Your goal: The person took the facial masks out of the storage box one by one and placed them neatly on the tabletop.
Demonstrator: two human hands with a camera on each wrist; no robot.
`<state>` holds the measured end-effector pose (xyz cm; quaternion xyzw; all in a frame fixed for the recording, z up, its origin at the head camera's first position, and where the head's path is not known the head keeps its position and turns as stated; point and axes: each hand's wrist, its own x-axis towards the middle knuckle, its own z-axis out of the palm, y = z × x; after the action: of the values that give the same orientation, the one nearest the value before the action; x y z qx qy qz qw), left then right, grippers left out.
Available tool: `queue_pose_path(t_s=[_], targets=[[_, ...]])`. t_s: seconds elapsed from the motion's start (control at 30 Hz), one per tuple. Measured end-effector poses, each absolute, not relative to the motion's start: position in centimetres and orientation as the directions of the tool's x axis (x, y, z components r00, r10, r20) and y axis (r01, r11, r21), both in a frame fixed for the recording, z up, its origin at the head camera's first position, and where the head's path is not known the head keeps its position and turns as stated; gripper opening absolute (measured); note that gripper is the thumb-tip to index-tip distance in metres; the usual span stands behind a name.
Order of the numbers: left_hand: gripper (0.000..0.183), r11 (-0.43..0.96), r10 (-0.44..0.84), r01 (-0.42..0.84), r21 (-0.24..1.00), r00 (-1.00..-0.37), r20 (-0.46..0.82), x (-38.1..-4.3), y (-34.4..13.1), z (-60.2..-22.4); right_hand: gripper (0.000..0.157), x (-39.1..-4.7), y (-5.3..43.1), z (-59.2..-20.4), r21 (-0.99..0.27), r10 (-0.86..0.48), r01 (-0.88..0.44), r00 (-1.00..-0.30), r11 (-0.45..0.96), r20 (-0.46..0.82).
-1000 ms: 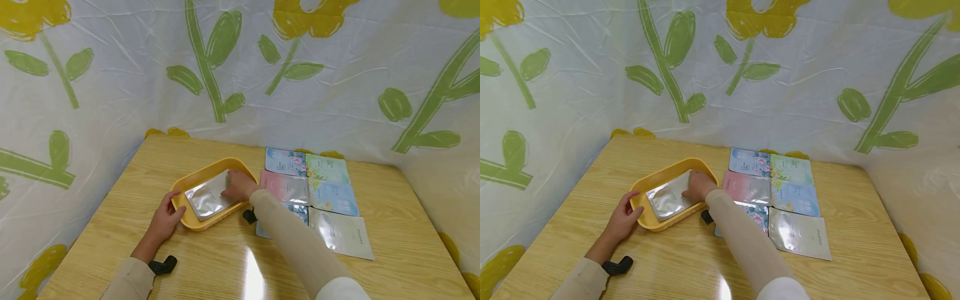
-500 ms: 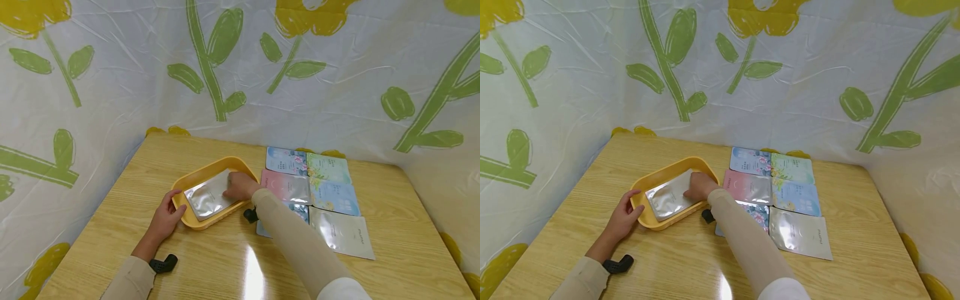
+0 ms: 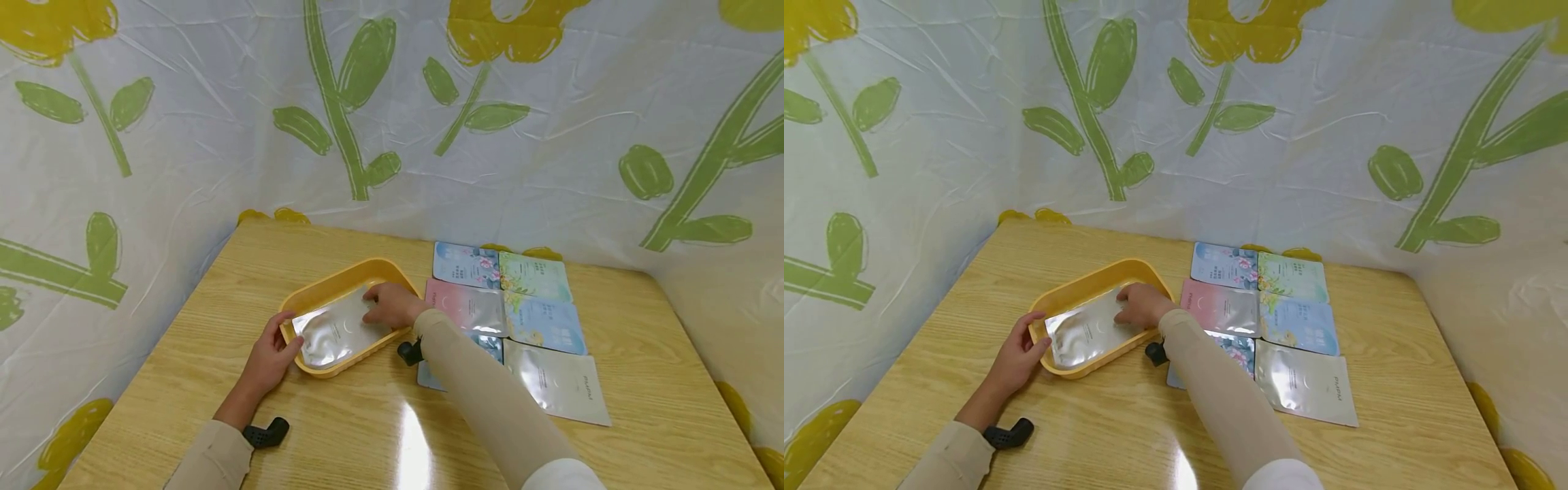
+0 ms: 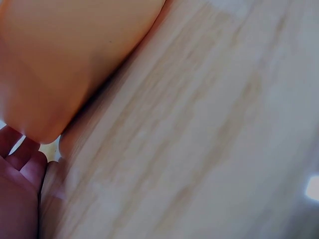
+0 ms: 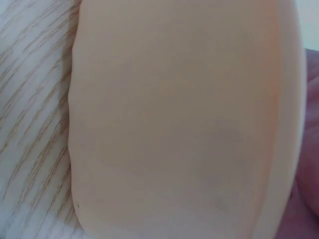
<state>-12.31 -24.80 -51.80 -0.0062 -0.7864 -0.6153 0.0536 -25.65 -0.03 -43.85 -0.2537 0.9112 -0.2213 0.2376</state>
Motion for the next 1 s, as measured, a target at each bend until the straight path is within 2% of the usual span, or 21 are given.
queue_pose_path(t_s=[0.5,0.8,1.0], targets=[[0.05,0.258,-0.041,0.041,0.965,-0.998,0.053,-12.3,-24.9,-51.7,0.047,-25.1,0.1,-43.3,-0.636,-0.615,-0.295,-0.699,0.713,-0.365],[0.051,0.267,-0.039,0.039,0.963,-0.998,0.051,-12.4,-24.9,-51.8,0.042,-24.2,-0.3,-42.6,-0.68,-0.697,-0.363,-0.647,0.637,-0.308],[0.05,0.268,-0.034,0.037,0.963,-0.998,0.048,-12.3,-24.9,-51.7,0.041,-23.8,-0.5,-42.6,-0.694,-0.704,-0.376,-0.659,0.614,-0.266]])
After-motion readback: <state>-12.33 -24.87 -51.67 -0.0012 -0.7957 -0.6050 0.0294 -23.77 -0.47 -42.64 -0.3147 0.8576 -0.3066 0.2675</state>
